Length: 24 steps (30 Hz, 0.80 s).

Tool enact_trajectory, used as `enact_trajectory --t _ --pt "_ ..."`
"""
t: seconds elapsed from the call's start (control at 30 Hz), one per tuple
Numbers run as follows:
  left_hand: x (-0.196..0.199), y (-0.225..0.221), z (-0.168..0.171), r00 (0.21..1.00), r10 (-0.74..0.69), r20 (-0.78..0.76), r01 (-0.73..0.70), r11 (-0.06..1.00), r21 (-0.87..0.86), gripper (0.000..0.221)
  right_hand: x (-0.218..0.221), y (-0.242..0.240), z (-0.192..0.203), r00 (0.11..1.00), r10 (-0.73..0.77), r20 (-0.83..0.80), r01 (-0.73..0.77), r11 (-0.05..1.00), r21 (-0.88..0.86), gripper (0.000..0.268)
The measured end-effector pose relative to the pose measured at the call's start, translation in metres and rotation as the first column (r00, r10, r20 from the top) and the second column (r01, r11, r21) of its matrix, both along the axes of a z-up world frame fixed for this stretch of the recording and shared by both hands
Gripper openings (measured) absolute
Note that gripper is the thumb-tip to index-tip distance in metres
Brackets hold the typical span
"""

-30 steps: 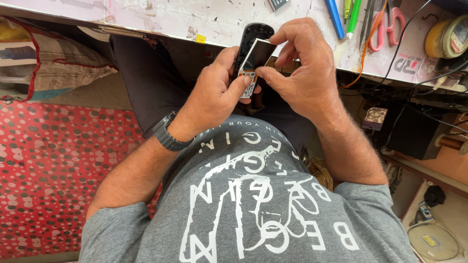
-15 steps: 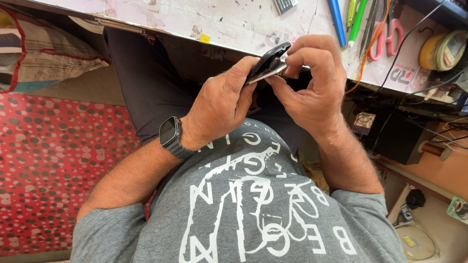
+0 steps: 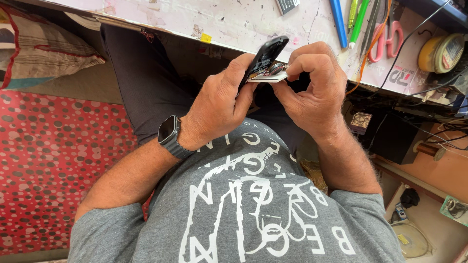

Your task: The person is repairing a disassembled mobile phone. They manipulate the internal components, including the battery and speaker, and attempt to fit the back cover onto the device.

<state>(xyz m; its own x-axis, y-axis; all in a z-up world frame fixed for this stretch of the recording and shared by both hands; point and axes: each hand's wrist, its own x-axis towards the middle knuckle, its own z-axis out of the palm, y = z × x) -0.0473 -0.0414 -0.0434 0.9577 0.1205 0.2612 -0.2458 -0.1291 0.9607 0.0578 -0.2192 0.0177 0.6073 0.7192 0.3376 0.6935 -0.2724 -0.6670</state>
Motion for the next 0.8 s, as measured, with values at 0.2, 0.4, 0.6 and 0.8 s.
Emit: enact_trajectory --t 0.2,0.4,0.6,0.8 --pt "-0.0003 0.0013 0.0017 0.999 -0.033 -0.010 0.032 0.993 -0.112 0.040 -0.0004 0.0011 0.0021 1.000 0.024 0.005 -0.024 1.000 -0.005 0.043" --pt "-0.0018 0.0004 0.0015 0.999 -0.014 -0.031 0.011 0.995 -0.103 0.038 -0.0027 0.0001 0.0028 0.999 0.028 0.026 -0.028 1.000 -0.001 0.042" --pt "-0.0031 -0.0001 0.0009 1.000 -0.011 -0.012 0.010 0.996 -0.092 0.041 -0.0049 -0.0033 0.0030 0.997 0.017 0.074 -0.015 0.999 -0.030 0.041" --pt "-0.0034 -0.0010 0.0002 0.999 -0.036 -0.040 0.032 0.993 -0.109 0.041 -0.0053 -0.0039 0.0043 0.992 0.025 0.123 -0.022 0.999 -0.032 0.042"
